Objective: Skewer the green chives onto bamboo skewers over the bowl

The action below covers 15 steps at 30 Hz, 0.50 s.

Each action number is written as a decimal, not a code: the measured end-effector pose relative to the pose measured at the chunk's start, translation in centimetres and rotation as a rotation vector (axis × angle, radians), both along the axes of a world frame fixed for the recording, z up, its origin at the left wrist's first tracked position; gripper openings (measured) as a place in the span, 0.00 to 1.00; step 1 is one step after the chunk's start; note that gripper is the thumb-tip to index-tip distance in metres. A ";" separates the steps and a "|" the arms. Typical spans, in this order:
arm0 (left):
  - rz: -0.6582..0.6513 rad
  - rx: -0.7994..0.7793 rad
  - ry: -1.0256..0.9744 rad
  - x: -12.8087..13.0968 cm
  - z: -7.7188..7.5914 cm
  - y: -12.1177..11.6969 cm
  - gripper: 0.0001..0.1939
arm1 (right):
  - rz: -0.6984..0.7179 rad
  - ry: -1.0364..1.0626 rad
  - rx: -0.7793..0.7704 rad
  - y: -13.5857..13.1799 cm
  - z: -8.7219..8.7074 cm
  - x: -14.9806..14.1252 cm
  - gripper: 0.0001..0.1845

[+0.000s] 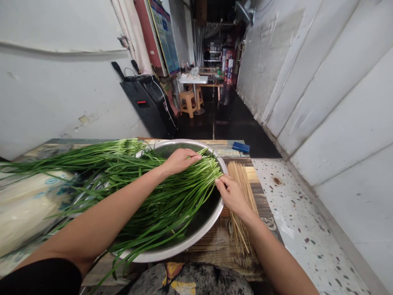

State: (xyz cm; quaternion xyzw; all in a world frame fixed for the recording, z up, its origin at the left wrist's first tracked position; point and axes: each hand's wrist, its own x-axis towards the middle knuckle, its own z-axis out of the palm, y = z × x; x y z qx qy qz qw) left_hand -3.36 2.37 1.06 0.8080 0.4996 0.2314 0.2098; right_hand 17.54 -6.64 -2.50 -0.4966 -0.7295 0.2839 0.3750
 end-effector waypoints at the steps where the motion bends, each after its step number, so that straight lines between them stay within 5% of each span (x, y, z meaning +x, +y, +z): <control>1: -0.070 -0.036 -0.063 0.3 0.2 -0.4 0.17 | 0.003 0.013 0.000 0.0 0.0 0.0 0.18; 6: -0.275 -0.412 -0.317 1.4 0.8 -1.8 0.19 | 0.029 0.024 0.011 0.1 0.2 0.6 0.17; 11: -0.142 -0.543 -0.638 1.3 0.4 -1.6 0.17 | 0.098 -0.067 0.053 -0.1 1.0 1.3 0.12; 15: -0.172 -0.652 -0.712 1.3 0.6 -1.7 0.20 | 0.046 -0.100 0.112 -0.8 1.8 1.6 0.14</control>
